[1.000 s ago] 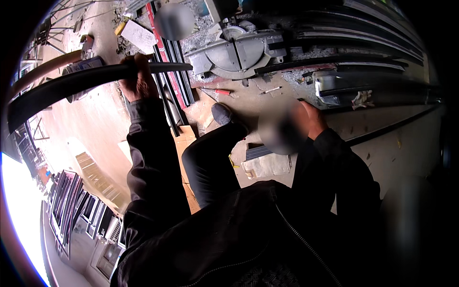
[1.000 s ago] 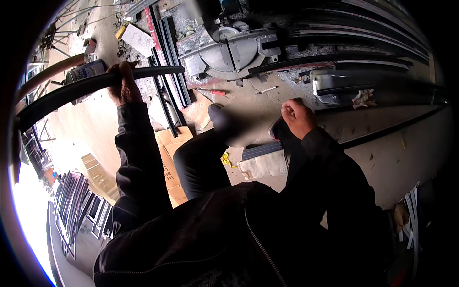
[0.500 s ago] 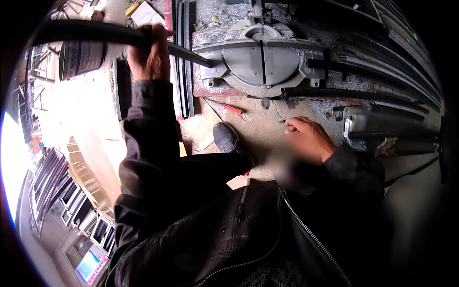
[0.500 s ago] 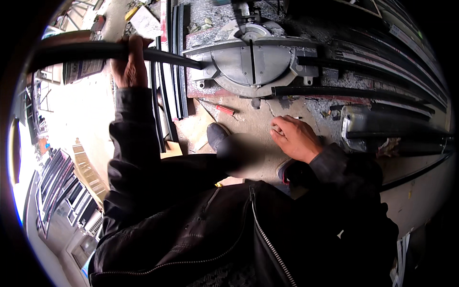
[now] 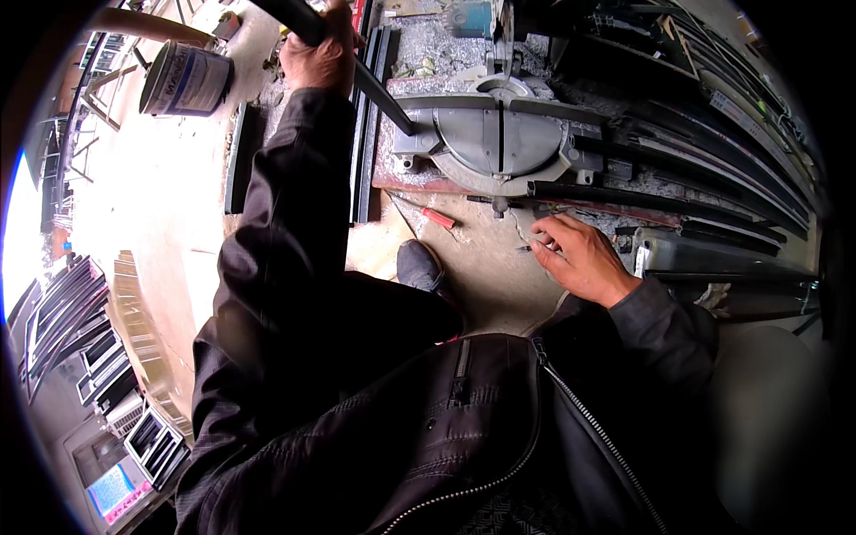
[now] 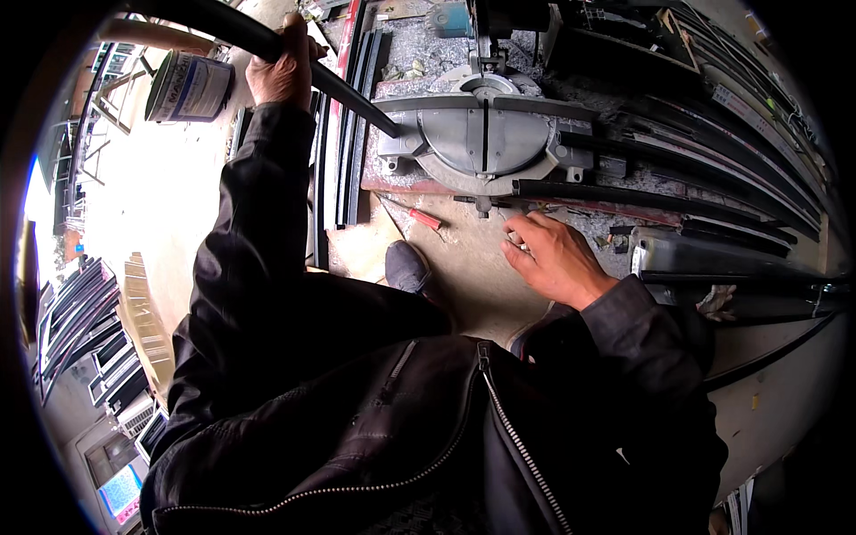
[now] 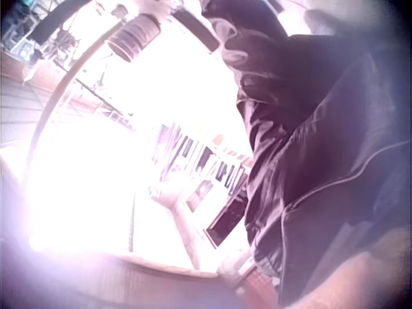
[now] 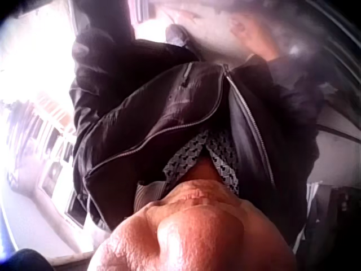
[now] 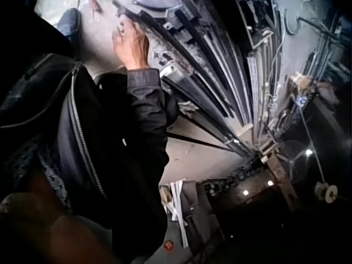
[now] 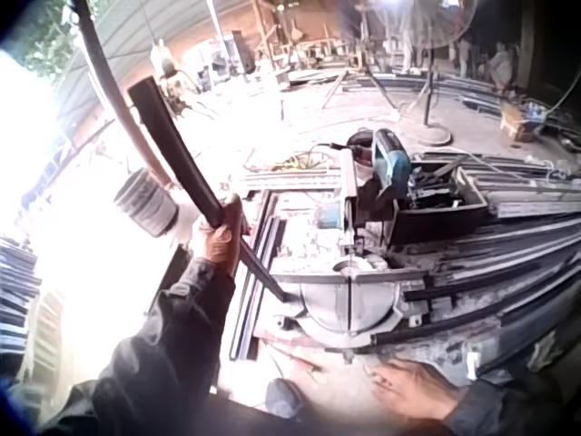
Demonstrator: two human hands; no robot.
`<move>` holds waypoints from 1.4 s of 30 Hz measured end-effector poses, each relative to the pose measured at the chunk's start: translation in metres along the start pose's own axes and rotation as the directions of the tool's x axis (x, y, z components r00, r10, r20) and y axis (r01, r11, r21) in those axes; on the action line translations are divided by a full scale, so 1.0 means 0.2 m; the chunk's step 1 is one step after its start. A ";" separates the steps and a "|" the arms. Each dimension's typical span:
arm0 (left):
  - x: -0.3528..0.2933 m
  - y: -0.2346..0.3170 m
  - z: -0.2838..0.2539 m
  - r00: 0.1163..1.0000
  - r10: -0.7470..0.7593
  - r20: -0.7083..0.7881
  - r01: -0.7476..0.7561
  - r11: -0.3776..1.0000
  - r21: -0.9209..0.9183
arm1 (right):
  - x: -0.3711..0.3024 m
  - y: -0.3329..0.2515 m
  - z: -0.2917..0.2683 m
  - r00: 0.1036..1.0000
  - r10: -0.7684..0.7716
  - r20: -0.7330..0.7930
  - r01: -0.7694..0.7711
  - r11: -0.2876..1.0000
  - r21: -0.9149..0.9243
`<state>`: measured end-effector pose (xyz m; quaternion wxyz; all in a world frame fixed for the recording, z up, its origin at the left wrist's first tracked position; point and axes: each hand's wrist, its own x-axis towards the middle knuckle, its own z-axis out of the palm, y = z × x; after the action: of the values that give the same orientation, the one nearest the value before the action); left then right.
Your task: The person measures and cuts black metal profiles using a miter saw in a workshop. They align the profiles, operate the saw to cut them to length, and inspect the cut ends before placing the pieces aside.
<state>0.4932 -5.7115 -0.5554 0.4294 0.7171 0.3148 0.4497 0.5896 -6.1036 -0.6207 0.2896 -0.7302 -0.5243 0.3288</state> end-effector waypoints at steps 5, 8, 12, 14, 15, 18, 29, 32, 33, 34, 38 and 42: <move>-0.03 0.03 0.04 0.998 0.045 -0.032 -0.036 0.970 0.242 | -0.08 -0.02 0.02 0.998 -0.055 -0.015 0.053 0.996 -0.078; -0.06 -0.05 0.09 0.989 -0.089 -0.115 0.092 0.995 0.024 | -0.11 -0.02 0.03 0.999 -0.051 -0.003 0.050 0.994 -0.097; -0.05 -0.03 0.11 0.984 -0.148 -0.103 0.137 0.985 -0.103 | -0.12 -0.04 0.03 1.000 -0.023 0.013 0.025 0.996 -0.090; -0.06 -0.02 0.14 0.983 -0.146 -0.109 0.130 0.982 -0.140 | -0.13 -0.03 0.03 0.999 -0.033 0.001 0.033 0.995 -0.092; -0.05 -0.02 0.14 0.981 -0.141 -0.135 0.122 0.983 -0.139 | -0.12 -0.05 0.02 0.999 -0.039 0.008 0.040 0.994 -0.099; -0.04 -0.03 0.11 0.981 -0.134 -0.141 0.117 0.985 -0.123 | -0.09 -0.08 0.01 0.998 -0.050 0.030 0.053 0.990 -0.127; -0.02 -0.10 0.13 0.948 -0.261 0.182 0.307 0.903 -0.301 | -0.06 -0.09 0.02 0.996 -0.079 0.035 0.084 0.981 -0.173; -0.01 -0.14 0.18 0.979 -0.192 0.068 0.197 0.810 -0.553 | -0.06 -0.09 0.02 0.995 -0.094 0.033 0.098 0.981 -0.170; 0.02 -0.20 0.19 0.987 -0.149 0.059 0.157 0.831 -0.534 | -0.06 -0.08 0.02 0.994 -0.106 0.023 0.109 0.981 -0.164; 0.07 -0.31 0.17 0.993 -0.106 0.044 0.113 0.848 -0.517 | -0.06 -0.08 0.02 0.993 -0.111 0.029 0.114 0.980 -0.163; 0.02 -0.26 0.18 1.000 -0.019 -0.018 0.007 0.874 -0.486 | -0.05 -0.09 0.03 0.995 -0.095 0.037 0.100 0.980 -0.171; 0.01 -0.20 0.19 0.999 -0.026 -0.028 0.007 0.840 -0.543 | -0.06 -0.09 0.03 0.996 -0.080 0.047 0.088 0.978 -0.188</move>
<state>0.5273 -5.7055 -0.5986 0.6134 0.5557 0.1882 0.5288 0.5727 -6.1087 -0.6080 0.2219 -0.7251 -0.5893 0.2790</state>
